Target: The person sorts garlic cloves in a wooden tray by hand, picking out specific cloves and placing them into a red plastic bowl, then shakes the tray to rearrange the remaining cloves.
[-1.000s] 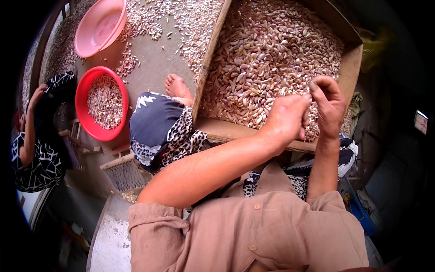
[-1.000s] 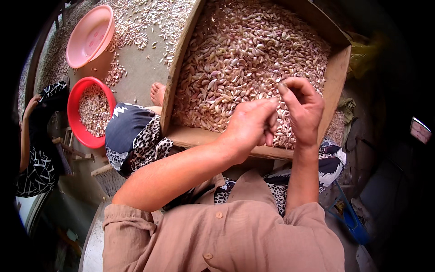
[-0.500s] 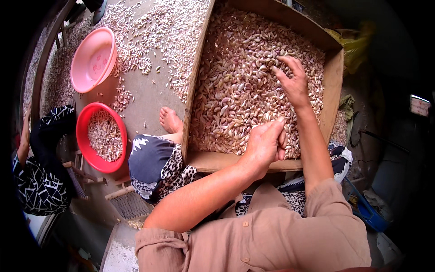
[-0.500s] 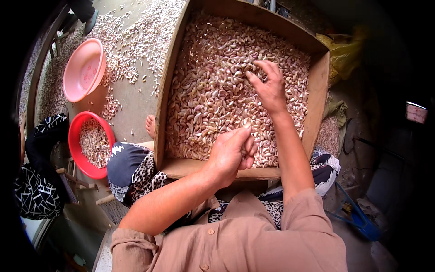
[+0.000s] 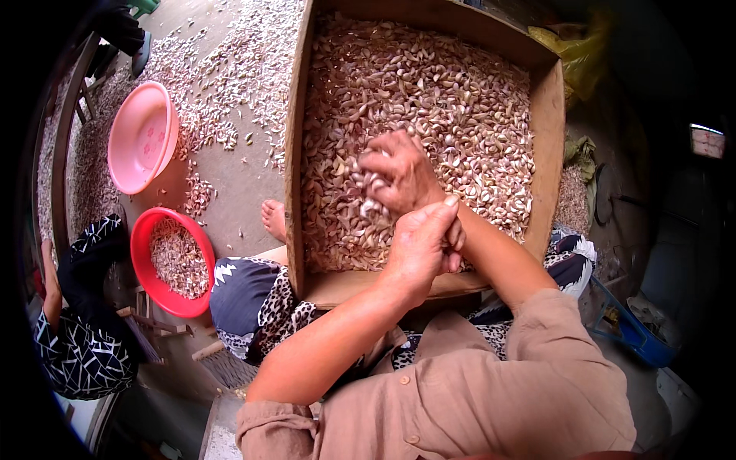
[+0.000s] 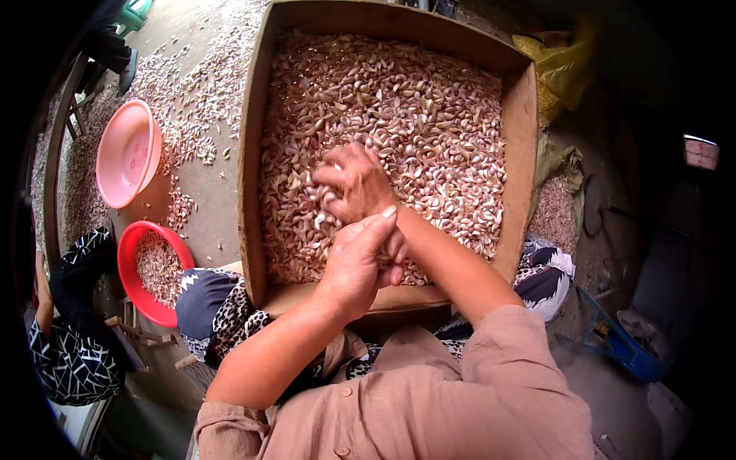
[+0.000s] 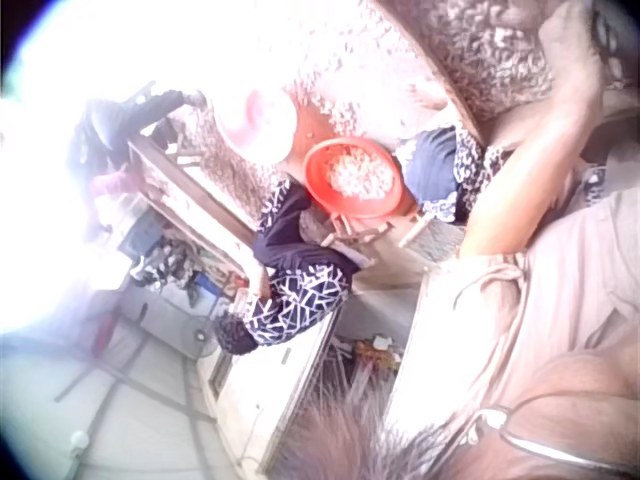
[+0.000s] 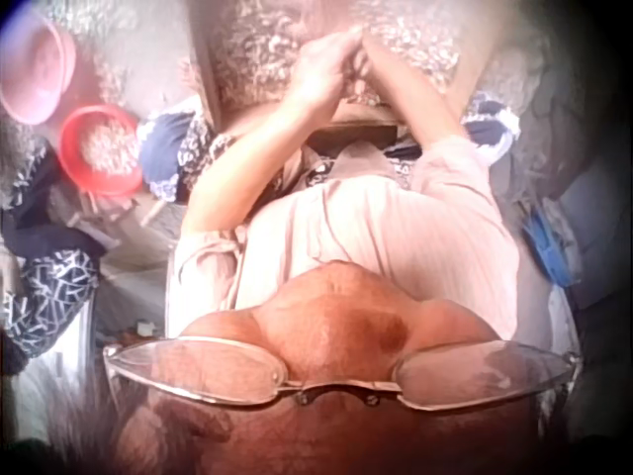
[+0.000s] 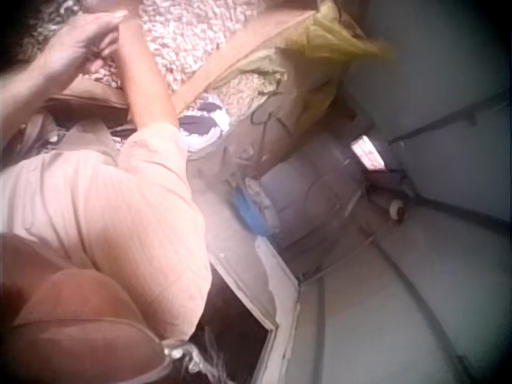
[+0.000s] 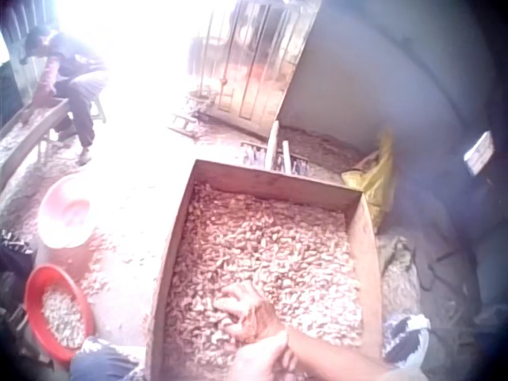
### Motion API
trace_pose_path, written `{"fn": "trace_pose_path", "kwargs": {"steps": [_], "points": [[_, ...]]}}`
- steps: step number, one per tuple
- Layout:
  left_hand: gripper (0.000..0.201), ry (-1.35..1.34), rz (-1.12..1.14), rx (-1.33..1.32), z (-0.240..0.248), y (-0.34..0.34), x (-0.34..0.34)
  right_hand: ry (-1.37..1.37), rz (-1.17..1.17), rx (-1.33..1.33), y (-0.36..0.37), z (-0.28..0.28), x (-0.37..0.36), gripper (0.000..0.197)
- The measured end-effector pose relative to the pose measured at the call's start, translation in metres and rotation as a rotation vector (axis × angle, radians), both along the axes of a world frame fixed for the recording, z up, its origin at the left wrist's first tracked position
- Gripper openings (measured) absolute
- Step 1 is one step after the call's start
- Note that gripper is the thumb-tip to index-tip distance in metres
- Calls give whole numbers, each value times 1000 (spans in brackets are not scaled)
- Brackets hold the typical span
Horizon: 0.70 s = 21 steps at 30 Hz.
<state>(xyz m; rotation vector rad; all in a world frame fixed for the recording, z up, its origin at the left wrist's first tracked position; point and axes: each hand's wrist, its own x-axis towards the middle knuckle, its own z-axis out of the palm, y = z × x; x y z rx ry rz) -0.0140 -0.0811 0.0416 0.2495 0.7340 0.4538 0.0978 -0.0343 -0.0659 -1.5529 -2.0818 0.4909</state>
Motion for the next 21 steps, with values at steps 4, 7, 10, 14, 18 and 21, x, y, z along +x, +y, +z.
{"fn": "trace_pose_path", "kwargs": {"steps": [4,7,10,14,18,21], "points": [[47,28,-55,29,1,-3,0,-122,238,65,-41,-13,37,22],[46,13,-65,44,-1,-6,-3,-174,285,37,-59,-1,66,25],[45,40,-98,22,3,-7,-2,-353,112,25,-51,9,99,27],[45,60,-135,18,7,-6,1,-407,-202,138,-23,-6,129,44],[45,75,-158,32,10,-5,3,-282,-499,158,11,-20,124,74],[46,79,-149,34,6,-7,3,-64,-562,114,23,-30,86,84]]}}
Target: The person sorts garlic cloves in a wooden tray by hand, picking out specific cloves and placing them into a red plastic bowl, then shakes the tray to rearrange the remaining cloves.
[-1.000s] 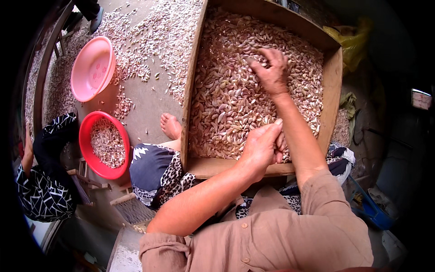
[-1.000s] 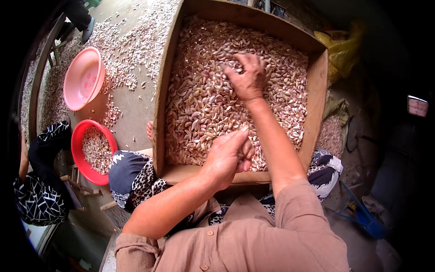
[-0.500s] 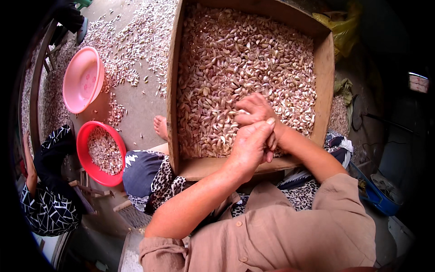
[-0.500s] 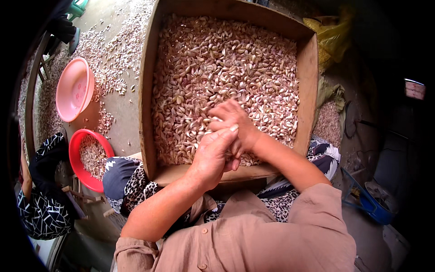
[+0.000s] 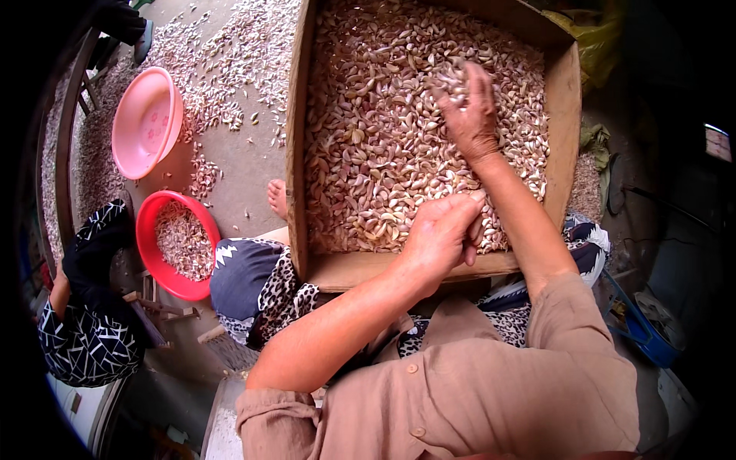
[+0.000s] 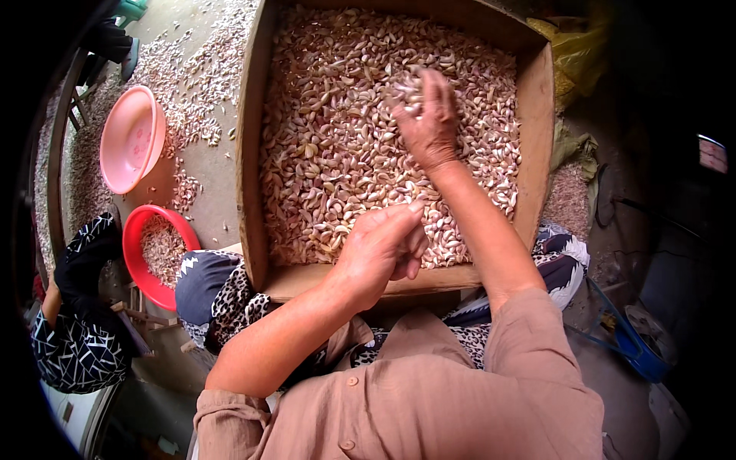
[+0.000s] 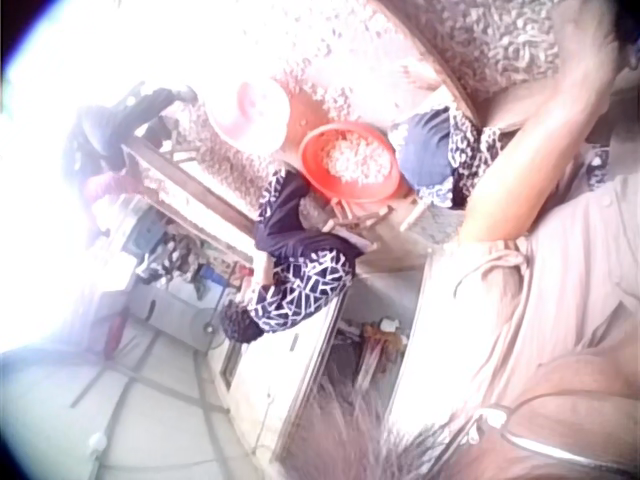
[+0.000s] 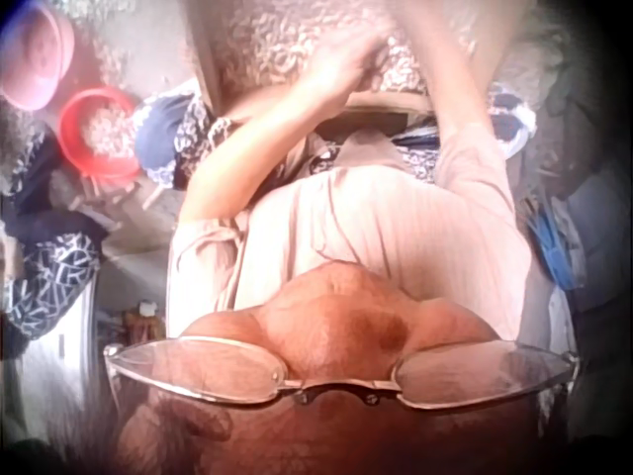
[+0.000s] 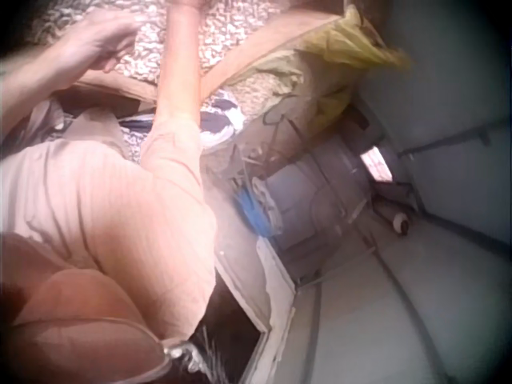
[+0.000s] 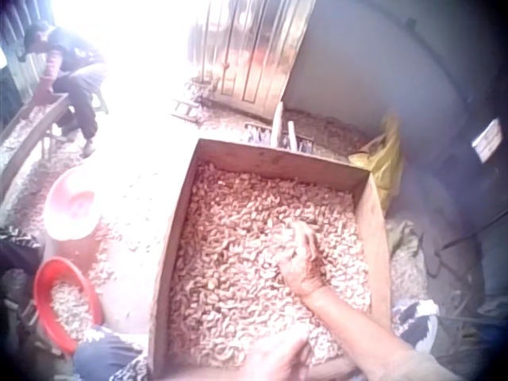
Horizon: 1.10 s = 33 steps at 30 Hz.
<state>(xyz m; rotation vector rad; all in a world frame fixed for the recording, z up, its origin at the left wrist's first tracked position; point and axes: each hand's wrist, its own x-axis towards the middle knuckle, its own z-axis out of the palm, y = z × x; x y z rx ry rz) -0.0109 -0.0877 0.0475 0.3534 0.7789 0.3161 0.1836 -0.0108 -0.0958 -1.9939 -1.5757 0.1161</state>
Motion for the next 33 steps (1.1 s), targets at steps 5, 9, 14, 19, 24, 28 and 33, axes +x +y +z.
{"fn": "trace_pose_path", "kwargs": {"steps": [5,9,14,19,24,28,33], "points": [[45,1,22,15,-3,0,1,78,492,-81,-25,18,-61,54],[44,2,23,58,-9,-2,2,59,743,-83,-69,13,-56,43],[46,18,10,51,-6,-3,0,-42,793,-217,-97,52,-7,29],[47,-3,-46,35,-6,-8,1,-312,558,-256,-94,62,53,19],[48,12,-85,63,-6,-10,2,-364,182,-196,-72,38,84,49],[48,16,-84,45,-4,-9,4,-278,8,-95,-46,18,85,59],[48,-8,-126,18,-13,-20,7,-231,17,-62,-34,9,60,57]]}}
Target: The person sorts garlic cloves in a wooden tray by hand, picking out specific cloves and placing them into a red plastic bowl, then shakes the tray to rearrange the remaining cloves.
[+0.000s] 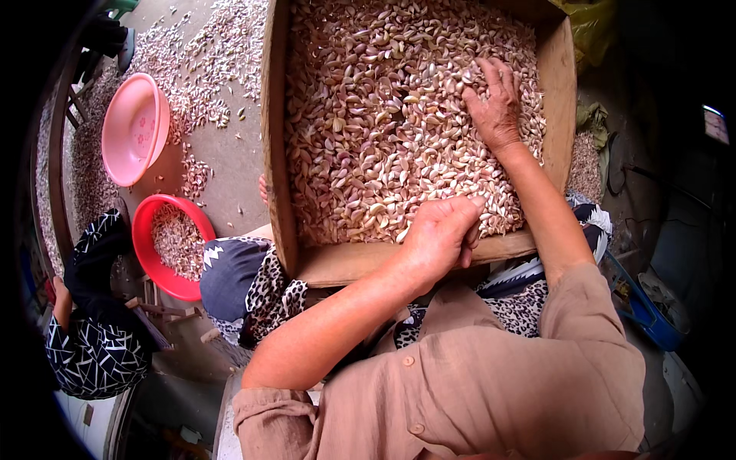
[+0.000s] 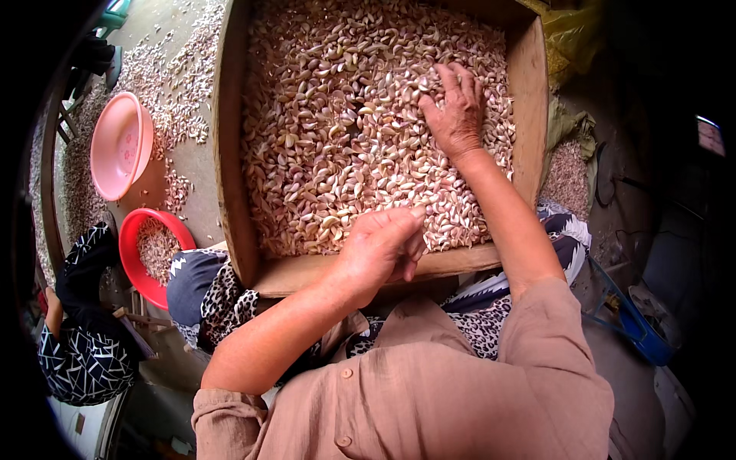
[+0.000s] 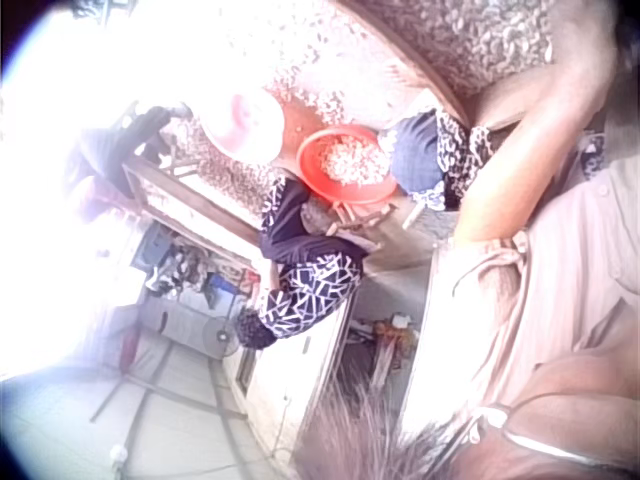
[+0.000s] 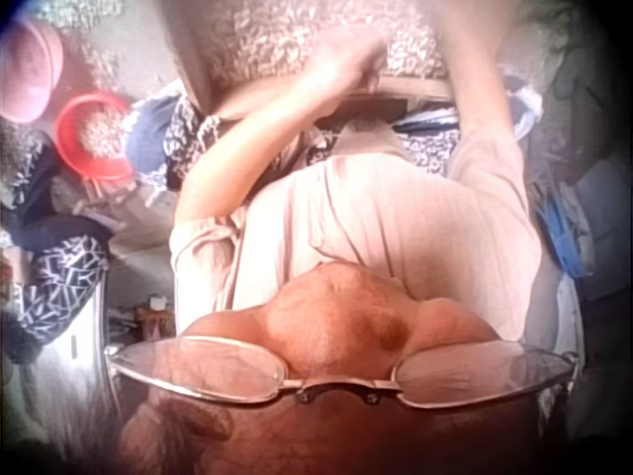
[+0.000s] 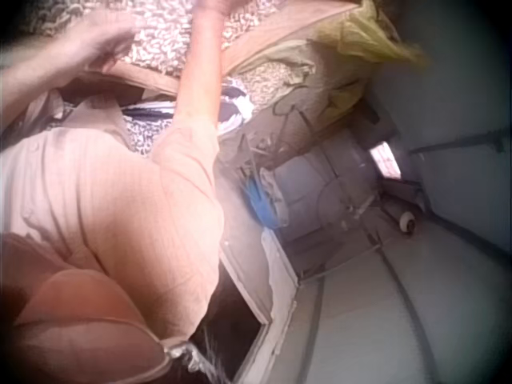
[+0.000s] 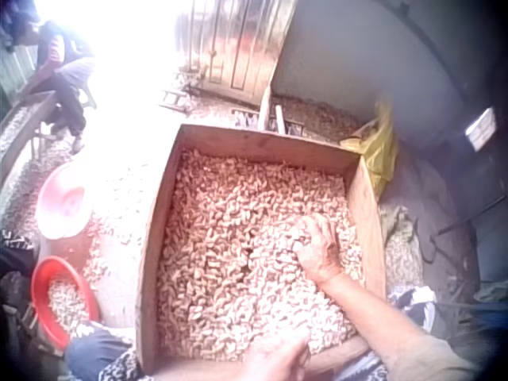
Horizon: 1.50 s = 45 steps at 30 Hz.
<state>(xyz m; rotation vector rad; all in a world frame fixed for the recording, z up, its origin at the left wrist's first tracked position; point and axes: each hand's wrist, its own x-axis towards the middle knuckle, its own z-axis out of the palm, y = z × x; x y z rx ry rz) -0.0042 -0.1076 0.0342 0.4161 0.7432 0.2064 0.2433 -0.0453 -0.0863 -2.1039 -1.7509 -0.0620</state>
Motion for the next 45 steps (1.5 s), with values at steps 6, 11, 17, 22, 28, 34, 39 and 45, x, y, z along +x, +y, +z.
{"fn": "trace_pose_path", "kwargs": {"steps": [6,11,17,22,28,34,39,45], "points": [[49,10,-8,-14,2,-2,2,24,89,-114,-15,17,-17,39],[48,-15,14,3,0,-4,1,67,320,-201,-46,37,-41,33],[46,-43,12,13,0,-4,-1,241,765,-549,-64,62,-56,24],[46,-26,8,67,-2,-3,-2,300,595,-493,-35,72,-59,18],[47,-45,3,43,1,-2,0,67,106,-184,3,35,-46,46],[45,-37,8,5,-1,-4,1,109,98,-317,-5,20,-91,40],[45,-31,9,5,5,-3,-1,226,488,-334,-74,23,-110,42],[45,-108,-44,88,-2,-8,-3,171,766,-425,-114,25,-90,125]]}}
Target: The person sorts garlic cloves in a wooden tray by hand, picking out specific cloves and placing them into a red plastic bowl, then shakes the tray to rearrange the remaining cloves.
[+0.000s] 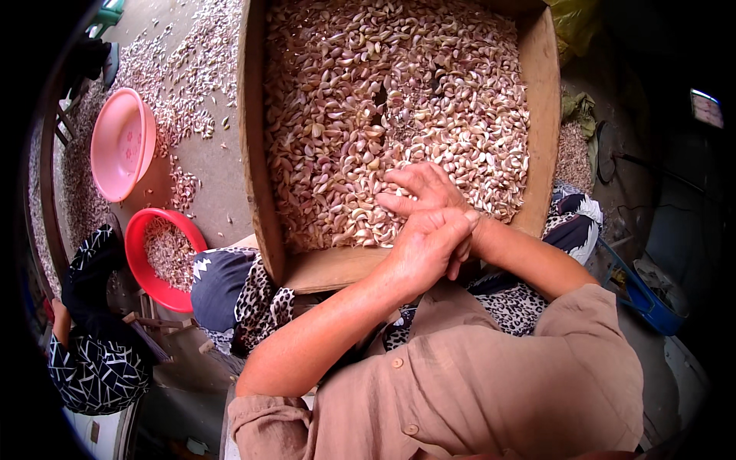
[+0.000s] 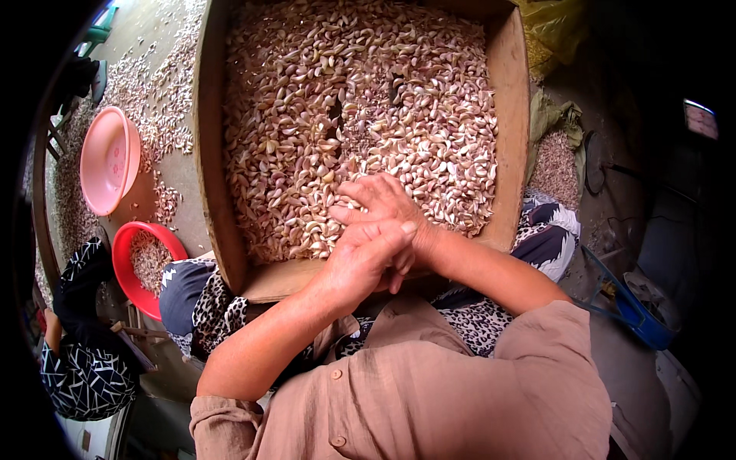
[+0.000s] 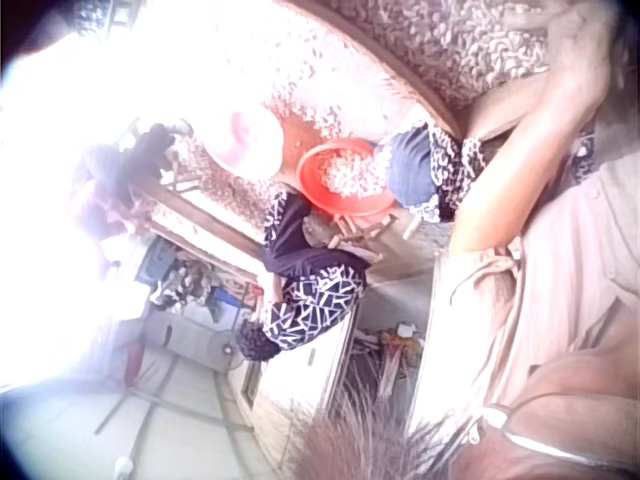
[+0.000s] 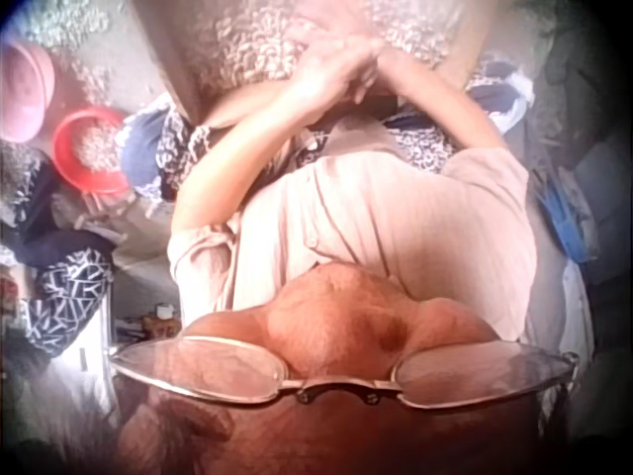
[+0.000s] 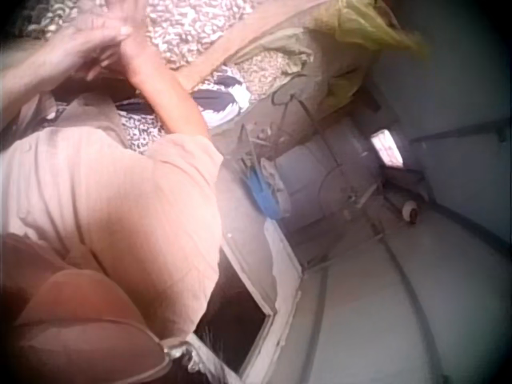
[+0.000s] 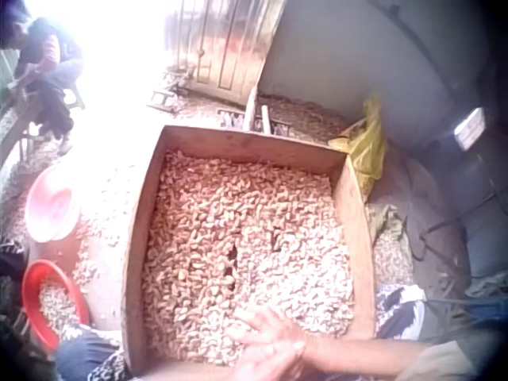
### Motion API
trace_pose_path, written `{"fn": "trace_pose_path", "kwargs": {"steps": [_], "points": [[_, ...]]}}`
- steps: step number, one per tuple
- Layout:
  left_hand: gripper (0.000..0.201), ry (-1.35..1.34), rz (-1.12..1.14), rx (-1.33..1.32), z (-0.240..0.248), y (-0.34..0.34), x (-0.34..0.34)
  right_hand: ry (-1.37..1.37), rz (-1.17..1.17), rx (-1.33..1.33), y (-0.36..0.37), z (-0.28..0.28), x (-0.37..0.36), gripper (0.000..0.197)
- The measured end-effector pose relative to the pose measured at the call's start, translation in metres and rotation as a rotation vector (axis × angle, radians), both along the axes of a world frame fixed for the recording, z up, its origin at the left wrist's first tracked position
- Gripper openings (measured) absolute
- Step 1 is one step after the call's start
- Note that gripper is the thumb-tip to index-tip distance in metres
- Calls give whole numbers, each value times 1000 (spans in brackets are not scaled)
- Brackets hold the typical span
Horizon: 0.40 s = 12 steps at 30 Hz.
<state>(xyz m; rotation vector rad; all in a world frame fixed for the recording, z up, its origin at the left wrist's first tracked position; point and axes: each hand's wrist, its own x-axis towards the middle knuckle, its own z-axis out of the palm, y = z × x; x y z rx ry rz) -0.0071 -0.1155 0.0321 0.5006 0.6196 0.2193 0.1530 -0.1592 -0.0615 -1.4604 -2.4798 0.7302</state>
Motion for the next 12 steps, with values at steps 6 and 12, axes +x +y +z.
{"fn": "trace_pose_path", "kwargs": {"steps": [6,12], "points": [[47,-9,-50,5,-2,-3,1,40,168,135,7,-5,-23,90],[45,25,-62,-27,-6,-2,1,5,318,361,21,-41,-43,66]]}}
